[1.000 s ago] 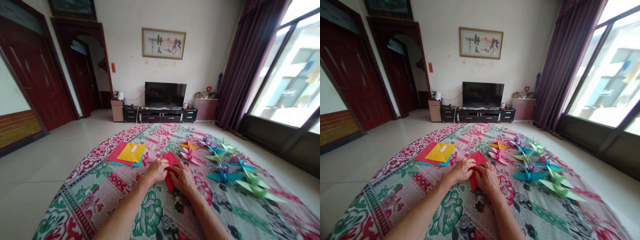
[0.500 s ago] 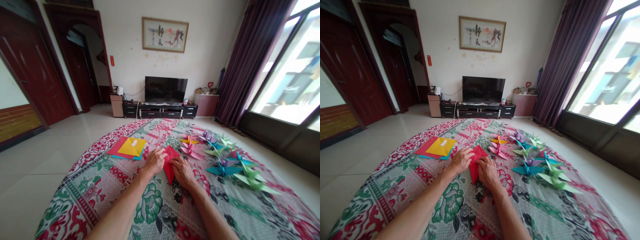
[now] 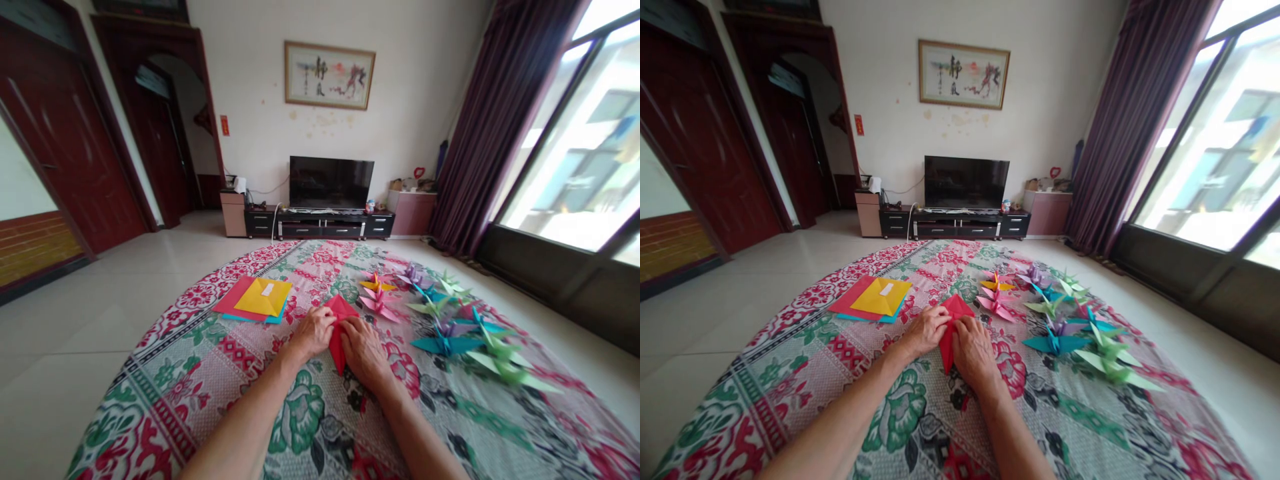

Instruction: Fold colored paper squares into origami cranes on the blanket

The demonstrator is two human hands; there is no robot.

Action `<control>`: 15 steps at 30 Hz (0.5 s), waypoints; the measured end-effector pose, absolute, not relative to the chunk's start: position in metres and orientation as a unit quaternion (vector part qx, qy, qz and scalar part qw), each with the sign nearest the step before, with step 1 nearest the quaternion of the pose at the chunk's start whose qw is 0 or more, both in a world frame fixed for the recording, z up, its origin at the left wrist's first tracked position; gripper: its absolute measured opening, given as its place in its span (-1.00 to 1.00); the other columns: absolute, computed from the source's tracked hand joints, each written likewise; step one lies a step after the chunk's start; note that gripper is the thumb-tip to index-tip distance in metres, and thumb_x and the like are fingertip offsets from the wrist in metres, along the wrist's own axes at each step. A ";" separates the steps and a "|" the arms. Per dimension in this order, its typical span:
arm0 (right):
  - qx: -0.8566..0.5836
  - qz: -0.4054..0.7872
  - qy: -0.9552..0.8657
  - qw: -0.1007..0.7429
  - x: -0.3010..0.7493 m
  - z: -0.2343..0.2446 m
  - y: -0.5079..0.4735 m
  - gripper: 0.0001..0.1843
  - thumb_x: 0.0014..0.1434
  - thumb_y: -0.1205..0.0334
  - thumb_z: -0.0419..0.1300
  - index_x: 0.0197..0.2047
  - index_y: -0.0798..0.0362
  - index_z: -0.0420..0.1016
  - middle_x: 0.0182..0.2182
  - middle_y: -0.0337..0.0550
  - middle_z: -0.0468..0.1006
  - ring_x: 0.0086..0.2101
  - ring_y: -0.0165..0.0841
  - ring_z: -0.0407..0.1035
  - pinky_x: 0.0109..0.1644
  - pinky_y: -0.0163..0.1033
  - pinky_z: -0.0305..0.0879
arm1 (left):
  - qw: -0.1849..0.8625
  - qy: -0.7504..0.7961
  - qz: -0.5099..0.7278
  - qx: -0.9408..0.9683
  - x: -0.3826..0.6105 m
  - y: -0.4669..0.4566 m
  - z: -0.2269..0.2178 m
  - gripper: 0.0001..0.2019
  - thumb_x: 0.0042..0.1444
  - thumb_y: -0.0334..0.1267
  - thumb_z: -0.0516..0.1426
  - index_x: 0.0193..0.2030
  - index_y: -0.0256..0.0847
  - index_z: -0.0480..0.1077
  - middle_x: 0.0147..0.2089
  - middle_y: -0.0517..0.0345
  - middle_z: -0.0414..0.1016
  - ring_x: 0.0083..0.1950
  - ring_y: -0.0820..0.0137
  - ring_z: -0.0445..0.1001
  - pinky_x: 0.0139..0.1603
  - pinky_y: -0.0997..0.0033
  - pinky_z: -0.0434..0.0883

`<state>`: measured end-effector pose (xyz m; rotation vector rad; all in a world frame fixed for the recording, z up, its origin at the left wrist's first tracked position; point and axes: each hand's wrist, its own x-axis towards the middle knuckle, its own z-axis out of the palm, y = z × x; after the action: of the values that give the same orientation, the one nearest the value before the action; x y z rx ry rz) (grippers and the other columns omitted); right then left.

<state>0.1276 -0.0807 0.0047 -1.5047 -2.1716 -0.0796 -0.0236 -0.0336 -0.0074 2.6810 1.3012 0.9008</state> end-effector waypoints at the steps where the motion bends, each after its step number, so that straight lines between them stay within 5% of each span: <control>1: -0.556 -0.034 -0.794 0.243 0.127 0.004 -0.081 -0.67 0.25 0.26 -0.12 -0.04 0.00 0.37 -0.06 -0.09 0.38 -0.07 -0.31 0.23 0.02 -0.24 0.09 | 0.013 0.418 0.289 0.861 -0.023 -0.034 -0.008 -0.77 0.09 -0.44 -0.01 -0.23 -0.22 0.45 -0.17 0.10 0.42 -0.11 0.39 0.36 0.02 0.39 0.30; 15: -0.597 -0.043 -0.771 0.217 0.121 0.001 -0.078 -0.68 0.25 0.25 -0.14 -0.04 -0.01 0.35 -0.03 -0.12 0.36 -0.04 -0.31 0.19 0.00 -0.24 0.06 | 0.009 0.424 0.261 0.867 -0.024 -0.035 -0.005 -0.75 0.11 -0.42 -0.03 -0.21 -0.21 0.45 -0.15 0.08 0.41 -0.10 0.38 0.35 0.04 0.36 0.28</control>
<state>0.1207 -0.0779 0.0007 -1.6525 -2.1359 -0.1186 -0.0241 -0.0349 -0.0047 2.7094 1.3252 0.8146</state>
